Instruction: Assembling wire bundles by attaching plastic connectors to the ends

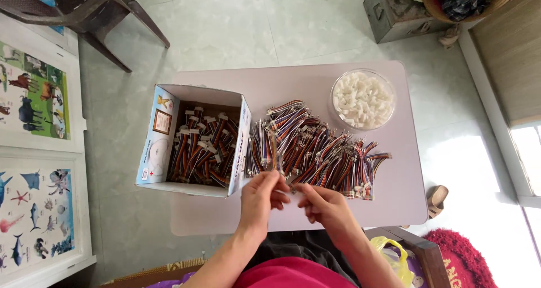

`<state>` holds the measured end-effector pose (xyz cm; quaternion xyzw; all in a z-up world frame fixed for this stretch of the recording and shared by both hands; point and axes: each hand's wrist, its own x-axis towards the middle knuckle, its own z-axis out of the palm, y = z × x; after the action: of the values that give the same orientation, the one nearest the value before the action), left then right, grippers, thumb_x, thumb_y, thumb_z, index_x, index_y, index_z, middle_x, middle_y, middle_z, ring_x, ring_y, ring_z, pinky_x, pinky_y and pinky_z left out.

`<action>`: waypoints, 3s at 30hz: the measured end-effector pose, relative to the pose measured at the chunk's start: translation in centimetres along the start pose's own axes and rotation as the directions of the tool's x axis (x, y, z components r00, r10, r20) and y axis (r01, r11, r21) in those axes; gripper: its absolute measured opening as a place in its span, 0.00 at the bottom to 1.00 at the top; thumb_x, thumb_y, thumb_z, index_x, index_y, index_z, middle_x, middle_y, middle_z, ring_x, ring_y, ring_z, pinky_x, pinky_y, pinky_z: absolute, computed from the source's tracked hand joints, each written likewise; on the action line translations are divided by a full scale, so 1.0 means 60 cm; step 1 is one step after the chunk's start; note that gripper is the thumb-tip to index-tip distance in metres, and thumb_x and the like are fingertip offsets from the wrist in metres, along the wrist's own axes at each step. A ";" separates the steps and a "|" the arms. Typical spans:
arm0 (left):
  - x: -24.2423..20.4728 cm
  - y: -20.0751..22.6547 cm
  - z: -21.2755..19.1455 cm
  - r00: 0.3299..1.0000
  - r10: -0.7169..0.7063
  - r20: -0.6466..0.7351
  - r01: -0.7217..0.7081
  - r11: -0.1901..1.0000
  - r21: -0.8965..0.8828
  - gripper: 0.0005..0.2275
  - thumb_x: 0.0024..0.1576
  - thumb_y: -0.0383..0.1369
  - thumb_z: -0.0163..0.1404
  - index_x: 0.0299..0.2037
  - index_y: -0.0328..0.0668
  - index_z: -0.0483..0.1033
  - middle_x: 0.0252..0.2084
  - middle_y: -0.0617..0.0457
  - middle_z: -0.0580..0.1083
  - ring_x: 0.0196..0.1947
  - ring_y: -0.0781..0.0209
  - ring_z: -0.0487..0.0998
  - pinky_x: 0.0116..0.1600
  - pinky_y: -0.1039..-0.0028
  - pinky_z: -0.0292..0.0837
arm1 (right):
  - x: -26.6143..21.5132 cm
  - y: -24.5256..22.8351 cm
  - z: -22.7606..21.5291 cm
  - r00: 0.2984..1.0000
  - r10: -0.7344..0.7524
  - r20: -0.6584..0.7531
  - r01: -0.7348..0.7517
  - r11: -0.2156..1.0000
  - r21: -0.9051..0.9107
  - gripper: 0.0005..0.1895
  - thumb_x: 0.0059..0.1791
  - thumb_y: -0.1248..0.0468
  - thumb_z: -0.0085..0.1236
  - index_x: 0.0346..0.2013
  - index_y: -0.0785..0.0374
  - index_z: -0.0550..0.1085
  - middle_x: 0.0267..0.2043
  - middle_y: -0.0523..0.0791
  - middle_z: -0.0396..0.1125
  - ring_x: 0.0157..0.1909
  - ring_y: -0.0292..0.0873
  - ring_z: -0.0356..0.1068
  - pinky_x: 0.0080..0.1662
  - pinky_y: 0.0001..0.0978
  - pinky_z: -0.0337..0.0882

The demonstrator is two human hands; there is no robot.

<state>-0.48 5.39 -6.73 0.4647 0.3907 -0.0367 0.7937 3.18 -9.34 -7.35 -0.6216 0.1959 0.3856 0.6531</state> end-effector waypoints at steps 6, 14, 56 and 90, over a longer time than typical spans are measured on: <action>-0.039 0.018 0.002 0.972 -0.002 0.237 -0.059 0.967 0.247 0.12 0.57 0.33 0.54 0.24 0.34 0.74 0.17 0.49 0.69 0.15 0.64 0.68 0.19 0.78 0.65 | -0.004 -0.030 0.005 0.970 -0.189 0.156 0.198 0.979 -0.047 0.21 0.51 0.58 0.53 0.15 0.63 0.68 0.15 0.43 0.55 0.19 0.36 0.52 0.25 0.28 0.48; -0.038 0.039 0.001 0.918 -0.087 0.388 0.046 0.993 0.112 0.13 0.56 0.34 0.51 0.45 0.33 0.80 0.37 0.51 0.72 0.37 0.63 0.70 0.46 0.75 0.67 | -0.020 -0.026 -0.014 0.946 -0.084 0.314 0.121 0.988 -0.098 0.16 0.51 0.61 0.54 0.22 0.68 0.72 0.16 0.45 0.55 0.15 0.34 0.49 0.18 0.22 0.45; -0.104 0.104 0.001 0.862 -0.213 0.459 0.043 0.934 0.353 0.11 0.55 0.33 0.53 0.34 0.29 0.80 0.29 0.42 0.80 0.27 0.58 0.80 0.28 0.75 0.72 | -0.096 -0.085 0.027 0.963 -0.266 0.038 0.265 0.917 -0.297 0.09 0.44 0.65 0.62 0.25 0.69 0.83 0.21 0.46 0.71 0.23 0.35 0.60 0.27 0.25 0.58; -0.111 0.091 0.006 0.929 0.011 0.370 -0.136 0.939 0.316 0.09 0.53 0.29 0.54 0.38 0.31 0.84 0.29 0.43 0.81 0.29 0.60 0.81 0.36 0.76 0.83 | -0.070 -0.036 -0.029 0.984 -0.110 0.139 0.060 0.944 0.325 0.10 0.51 0.64 0.50 0.39 0.71 0.70 0.34 0.53 0.67 0.23 0.43 0.63 0.22 0.27 0.59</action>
<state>-2.56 6.19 1.60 0.5928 0.2075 -0.1577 0.7620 2.54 -11.94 -3.06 -0.4834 0.1773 0.3675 0.7745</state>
